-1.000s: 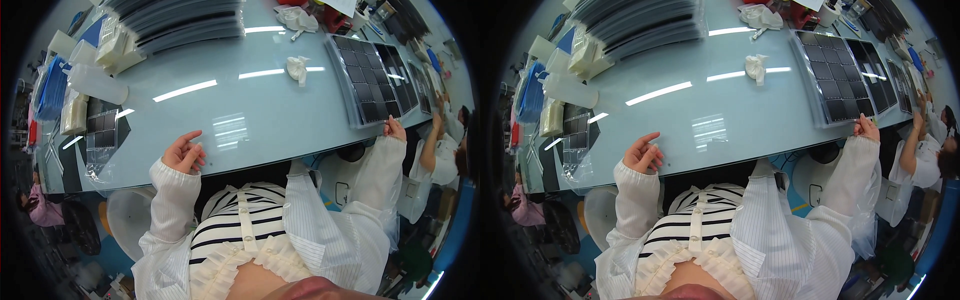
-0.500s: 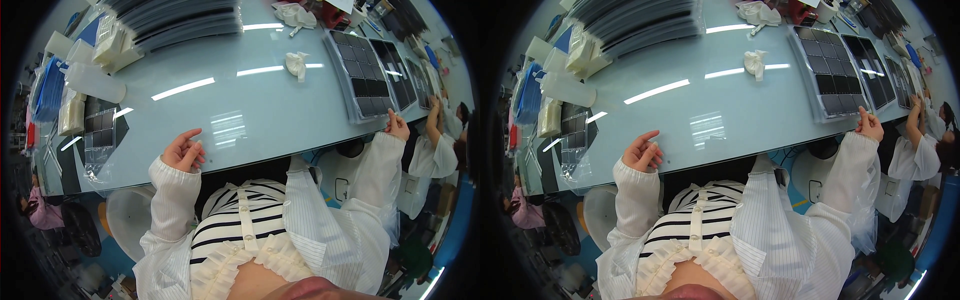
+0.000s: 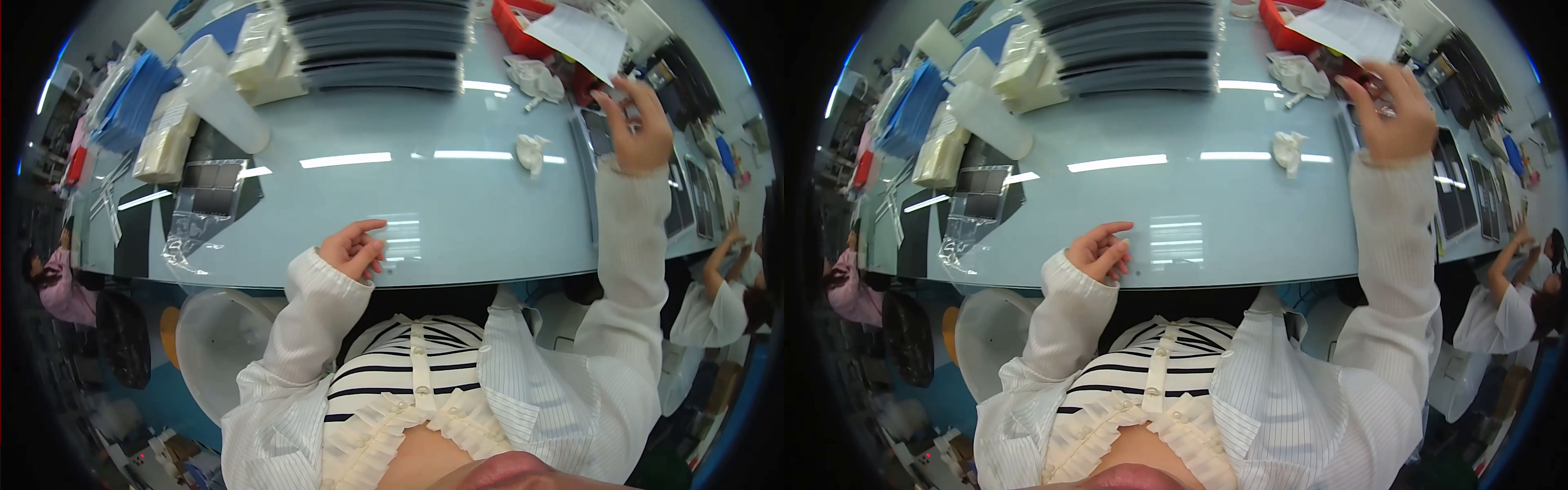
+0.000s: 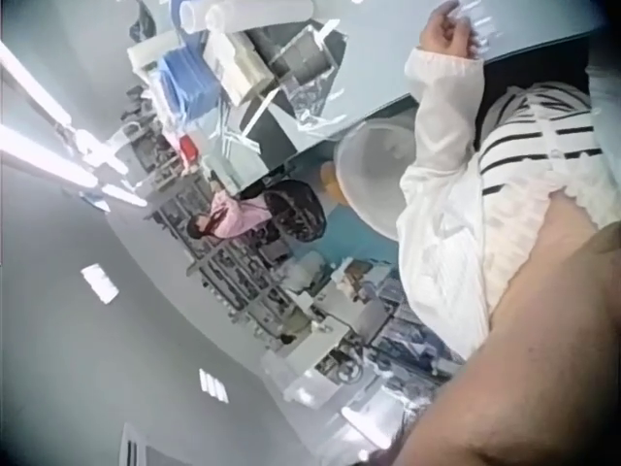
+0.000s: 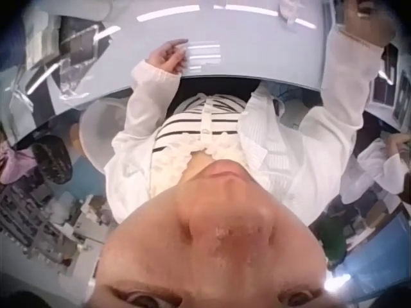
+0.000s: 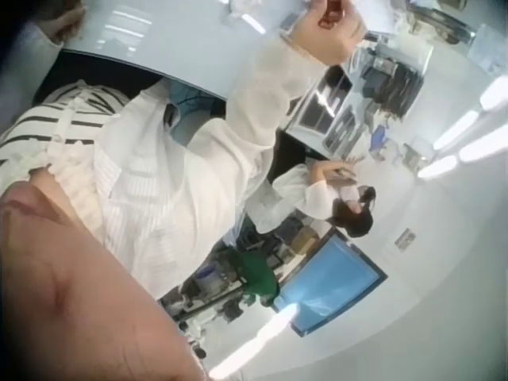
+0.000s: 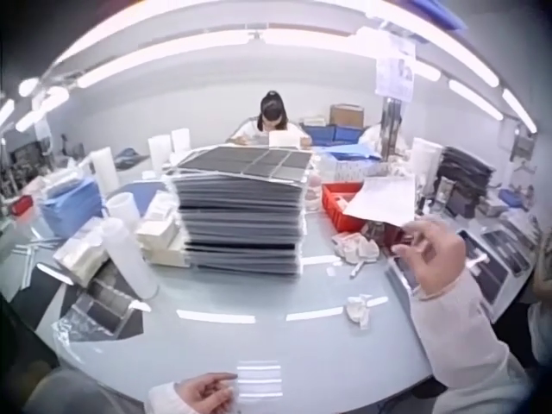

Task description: Cleaning and inspecting film sheets at a workstation.

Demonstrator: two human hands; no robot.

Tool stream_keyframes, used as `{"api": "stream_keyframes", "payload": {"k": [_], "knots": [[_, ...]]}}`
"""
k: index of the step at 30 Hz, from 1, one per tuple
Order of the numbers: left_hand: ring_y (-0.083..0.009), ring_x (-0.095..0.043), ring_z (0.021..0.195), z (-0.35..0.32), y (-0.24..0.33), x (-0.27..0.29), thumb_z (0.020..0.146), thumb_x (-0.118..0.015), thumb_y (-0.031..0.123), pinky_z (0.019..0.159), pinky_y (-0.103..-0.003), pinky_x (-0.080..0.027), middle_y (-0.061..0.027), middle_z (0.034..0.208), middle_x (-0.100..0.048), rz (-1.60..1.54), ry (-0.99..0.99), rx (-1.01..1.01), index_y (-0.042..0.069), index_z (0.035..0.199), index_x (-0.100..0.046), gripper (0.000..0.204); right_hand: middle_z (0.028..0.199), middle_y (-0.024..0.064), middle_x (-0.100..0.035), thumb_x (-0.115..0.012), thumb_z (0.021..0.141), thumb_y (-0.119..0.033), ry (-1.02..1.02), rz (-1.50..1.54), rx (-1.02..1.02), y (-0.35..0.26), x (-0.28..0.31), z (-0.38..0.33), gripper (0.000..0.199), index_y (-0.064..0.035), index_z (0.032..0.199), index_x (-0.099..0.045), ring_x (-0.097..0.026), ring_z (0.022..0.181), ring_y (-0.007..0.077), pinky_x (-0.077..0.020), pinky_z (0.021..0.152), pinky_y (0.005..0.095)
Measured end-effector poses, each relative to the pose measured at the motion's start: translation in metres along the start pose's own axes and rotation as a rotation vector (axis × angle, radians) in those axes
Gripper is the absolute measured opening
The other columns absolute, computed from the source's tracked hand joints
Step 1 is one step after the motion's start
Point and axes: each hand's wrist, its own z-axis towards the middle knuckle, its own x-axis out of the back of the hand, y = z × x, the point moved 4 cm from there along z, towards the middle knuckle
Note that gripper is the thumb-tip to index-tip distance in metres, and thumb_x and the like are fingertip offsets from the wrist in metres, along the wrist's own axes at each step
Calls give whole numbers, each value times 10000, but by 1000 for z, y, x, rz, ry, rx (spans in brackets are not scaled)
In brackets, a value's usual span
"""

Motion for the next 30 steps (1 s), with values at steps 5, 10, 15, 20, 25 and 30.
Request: {"api": "stream_keyframes", "payload": {"k": [5,10,15,20,25,30], "knots": [[-102,-552,652,-1,2,0,896,-500,91,606,-228,-471,-47,785,-579,-3,-22,-26,21,1187,-511,300,1124,135,-544,-656,729,-159,127,-166,531,-76,-79,85,403,-57,1106,-558,-606,828,324,-483,745,386],[-105,-555,652,-2,5,1,902,-495,98,614,-234,-479,-52,784,-584,14,-46,-62,20,1192,-501,300,1054,121,-606,-689,705,-115,104,480,581,-58,-130,116,380,-54,1066,-589,-618,778,316,-448,825,380],[-142,-597,704,-4,2,8,938,-431,248,648,-257,-500,-80,853,-601,-86,-21,-96,29,1237,-462,372,890,36,-651,-683,757,-121,529,604,721,-121,-109,94,231,-76,980,-640,-618,747,185,-467,746,302],[-232,-604,873,8,27,9,931,-360,444,720,-346,-513,-162,1039,-566,-892,-103,-118,53,1341,-311,568,802,-25,-635,-695,732,-196,122,-106,924,-207,-40,-37,149,-149,869,-658,-591,736,112,-350,909,371],[-249,-578,978,73,-27,52,931,-411,312,799,-416,-507,-138,1151,-545,-752,-475,-368,43,1215,-472,396,761,0,-562,-684,649,-147,-147,349,928,-238,-23,-121,225,-88,867,-687,-450,580,107,-304,600,256],[-225,-585,967,74,-32,35,920,-446,266,796,-372,-513,-99,1128,-576,-899,-468,-272,41,1154,-531,335,868,35,-579,-707,646,-461,-578,619,494,-195,-33,-116,484,-74,932,-654,-488,623,159,-380,614,291]]}}
